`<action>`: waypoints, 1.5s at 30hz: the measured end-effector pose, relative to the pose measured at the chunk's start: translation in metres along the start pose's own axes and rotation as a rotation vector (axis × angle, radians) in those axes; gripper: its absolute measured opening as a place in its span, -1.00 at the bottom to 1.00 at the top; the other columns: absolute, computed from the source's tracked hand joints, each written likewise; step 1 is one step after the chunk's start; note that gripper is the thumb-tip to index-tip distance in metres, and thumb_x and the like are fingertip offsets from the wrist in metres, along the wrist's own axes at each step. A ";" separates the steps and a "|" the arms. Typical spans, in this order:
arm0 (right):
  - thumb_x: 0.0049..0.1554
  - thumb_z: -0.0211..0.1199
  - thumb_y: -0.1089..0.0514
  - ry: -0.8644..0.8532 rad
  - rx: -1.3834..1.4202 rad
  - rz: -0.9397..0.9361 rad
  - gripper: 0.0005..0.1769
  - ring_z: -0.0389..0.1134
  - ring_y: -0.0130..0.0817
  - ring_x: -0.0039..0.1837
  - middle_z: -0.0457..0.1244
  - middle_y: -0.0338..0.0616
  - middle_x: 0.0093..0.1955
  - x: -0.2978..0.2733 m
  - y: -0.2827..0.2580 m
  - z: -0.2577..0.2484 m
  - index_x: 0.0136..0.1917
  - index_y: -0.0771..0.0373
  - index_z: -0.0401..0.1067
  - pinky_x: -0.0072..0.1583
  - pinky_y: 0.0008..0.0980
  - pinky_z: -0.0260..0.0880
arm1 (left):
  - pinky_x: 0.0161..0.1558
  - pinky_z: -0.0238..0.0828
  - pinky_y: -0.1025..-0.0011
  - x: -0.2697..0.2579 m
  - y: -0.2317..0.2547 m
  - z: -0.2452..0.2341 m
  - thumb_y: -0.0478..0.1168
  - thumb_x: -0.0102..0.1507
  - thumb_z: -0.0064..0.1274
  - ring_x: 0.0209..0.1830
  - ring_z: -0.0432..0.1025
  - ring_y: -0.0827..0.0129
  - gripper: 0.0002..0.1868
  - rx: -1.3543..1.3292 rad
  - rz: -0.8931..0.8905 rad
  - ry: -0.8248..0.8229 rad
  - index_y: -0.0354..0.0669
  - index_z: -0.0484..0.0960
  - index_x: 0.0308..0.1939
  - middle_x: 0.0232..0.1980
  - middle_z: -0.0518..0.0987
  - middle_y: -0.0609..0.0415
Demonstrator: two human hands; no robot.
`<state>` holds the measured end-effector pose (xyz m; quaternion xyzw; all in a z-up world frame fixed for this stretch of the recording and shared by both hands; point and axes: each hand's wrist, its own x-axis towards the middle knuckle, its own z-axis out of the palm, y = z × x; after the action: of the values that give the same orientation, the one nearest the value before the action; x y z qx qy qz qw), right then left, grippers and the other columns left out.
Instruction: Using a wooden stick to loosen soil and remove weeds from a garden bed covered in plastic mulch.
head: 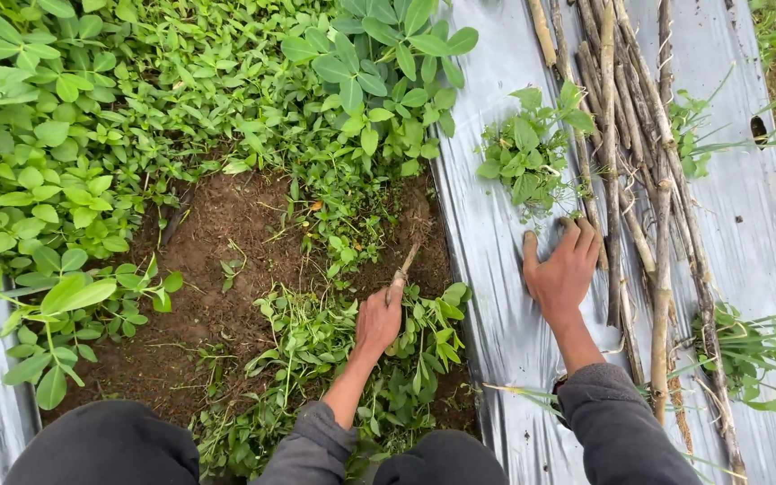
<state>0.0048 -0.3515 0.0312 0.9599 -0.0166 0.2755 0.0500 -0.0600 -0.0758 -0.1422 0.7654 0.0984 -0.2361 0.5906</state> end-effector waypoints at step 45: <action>0.19 0.31 -0.14 0.023 -0.012 0.024 -0.42 0.31 0.22 0.29 0.22 0.20 0.25 -0.003 0.002 0.003 0.23 0.36 0.37 0.40 0.14 0.22 | -0.26 0.37 0.01 -0.025 0.048 -0.026 0.18 0.45 -0.35 -0.42 0.54 -0.17 -0.39 0.218 -0.066 0.146 -0.22 0.48 -0.42 -0.51 0.54 -0.31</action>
<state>0.0036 -0.3543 0.0277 0.9560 -0.0292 0.2871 0.0526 -0.0545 -0.0619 -0.0841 0.8366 0.1398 -0.2084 0.4870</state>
